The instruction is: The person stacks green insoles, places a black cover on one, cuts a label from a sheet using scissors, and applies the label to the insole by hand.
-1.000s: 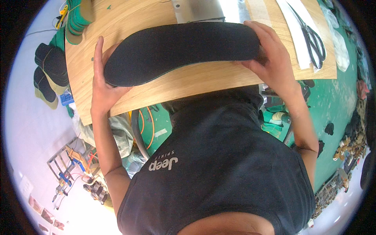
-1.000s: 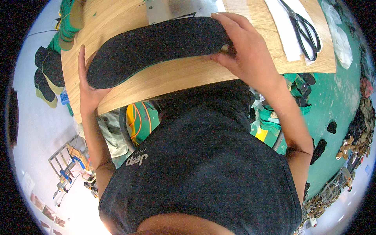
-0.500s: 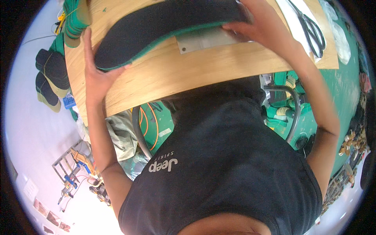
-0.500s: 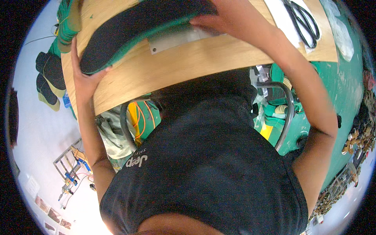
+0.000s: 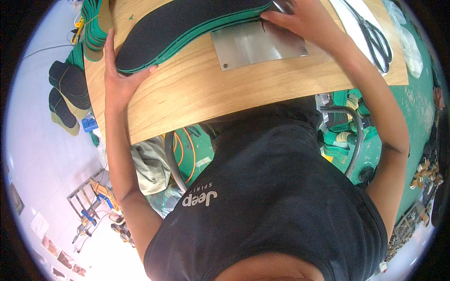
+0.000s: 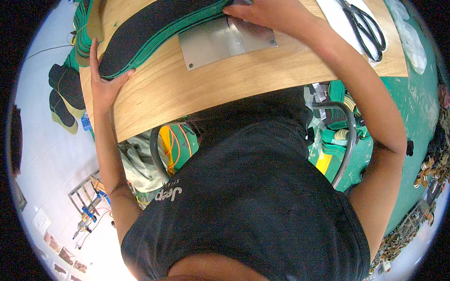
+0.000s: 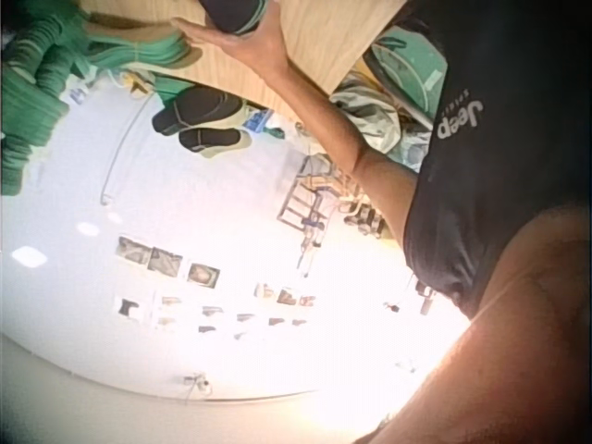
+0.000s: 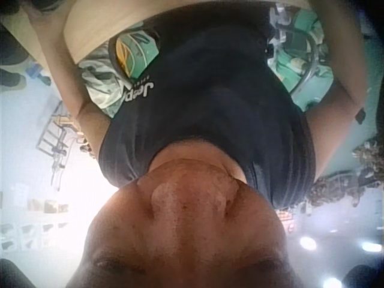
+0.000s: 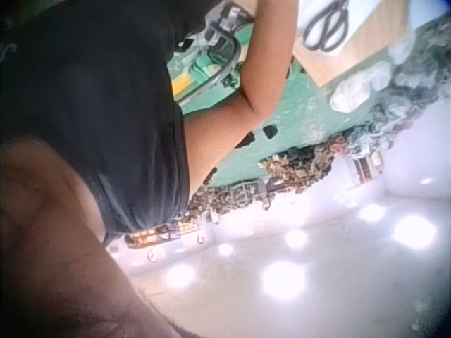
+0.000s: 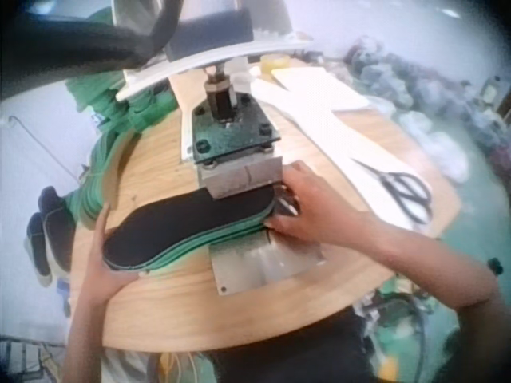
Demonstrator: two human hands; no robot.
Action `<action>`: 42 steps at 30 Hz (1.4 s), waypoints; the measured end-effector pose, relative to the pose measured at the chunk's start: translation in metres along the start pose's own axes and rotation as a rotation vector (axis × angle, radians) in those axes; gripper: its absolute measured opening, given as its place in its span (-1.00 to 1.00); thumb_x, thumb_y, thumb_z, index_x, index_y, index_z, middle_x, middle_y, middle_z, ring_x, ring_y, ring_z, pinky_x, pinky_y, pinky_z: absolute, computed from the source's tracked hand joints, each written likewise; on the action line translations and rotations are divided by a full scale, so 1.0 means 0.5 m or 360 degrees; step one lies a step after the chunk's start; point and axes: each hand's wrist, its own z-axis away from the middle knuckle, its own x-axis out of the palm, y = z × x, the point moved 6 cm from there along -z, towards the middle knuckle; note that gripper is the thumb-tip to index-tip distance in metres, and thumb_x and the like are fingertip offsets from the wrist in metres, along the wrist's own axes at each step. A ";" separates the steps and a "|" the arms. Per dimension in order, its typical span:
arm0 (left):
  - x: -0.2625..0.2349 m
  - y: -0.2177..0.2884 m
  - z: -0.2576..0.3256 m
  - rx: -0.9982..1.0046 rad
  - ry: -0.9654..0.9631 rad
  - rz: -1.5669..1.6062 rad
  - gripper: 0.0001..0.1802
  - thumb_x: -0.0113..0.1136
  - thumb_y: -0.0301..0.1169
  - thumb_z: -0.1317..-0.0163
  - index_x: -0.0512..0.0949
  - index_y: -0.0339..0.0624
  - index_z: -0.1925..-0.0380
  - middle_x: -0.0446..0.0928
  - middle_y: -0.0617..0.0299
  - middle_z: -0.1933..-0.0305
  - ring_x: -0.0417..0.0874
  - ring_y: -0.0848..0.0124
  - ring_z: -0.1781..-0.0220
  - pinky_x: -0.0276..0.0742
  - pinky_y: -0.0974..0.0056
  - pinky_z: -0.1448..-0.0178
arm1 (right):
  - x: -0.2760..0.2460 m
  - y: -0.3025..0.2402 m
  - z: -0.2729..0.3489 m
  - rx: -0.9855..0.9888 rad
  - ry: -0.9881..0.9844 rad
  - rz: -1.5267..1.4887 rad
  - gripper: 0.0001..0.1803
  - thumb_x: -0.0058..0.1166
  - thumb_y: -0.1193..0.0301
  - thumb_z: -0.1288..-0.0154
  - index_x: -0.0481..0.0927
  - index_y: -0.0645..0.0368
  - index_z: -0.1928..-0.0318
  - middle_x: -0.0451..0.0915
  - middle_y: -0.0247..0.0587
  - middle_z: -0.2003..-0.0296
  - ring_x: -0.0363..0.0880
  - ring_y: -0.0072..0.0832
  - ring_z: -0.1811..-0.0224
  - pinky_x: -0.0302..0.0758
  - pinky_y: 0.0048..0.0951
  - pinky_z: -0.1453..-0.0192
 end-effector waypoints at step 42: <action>0.006 0.009 -0.003 0.0030 -0.0024 0.0099 0.26 0.59 -0.43 0.32 -0.03 -0.18 -0.39 0.28 0.02 -0.28 0.46 0.27 -0.15 0.41 0.21 -0.24 | -0.011 0.010 0.020 0.0070 0.0093 0.0089 -0.56 0.31 0.41 0.00 0.49 0.20 0.07 0.43 -0.02 0.20 0.43 -0.08 0.10 0.41 -0.20 0.03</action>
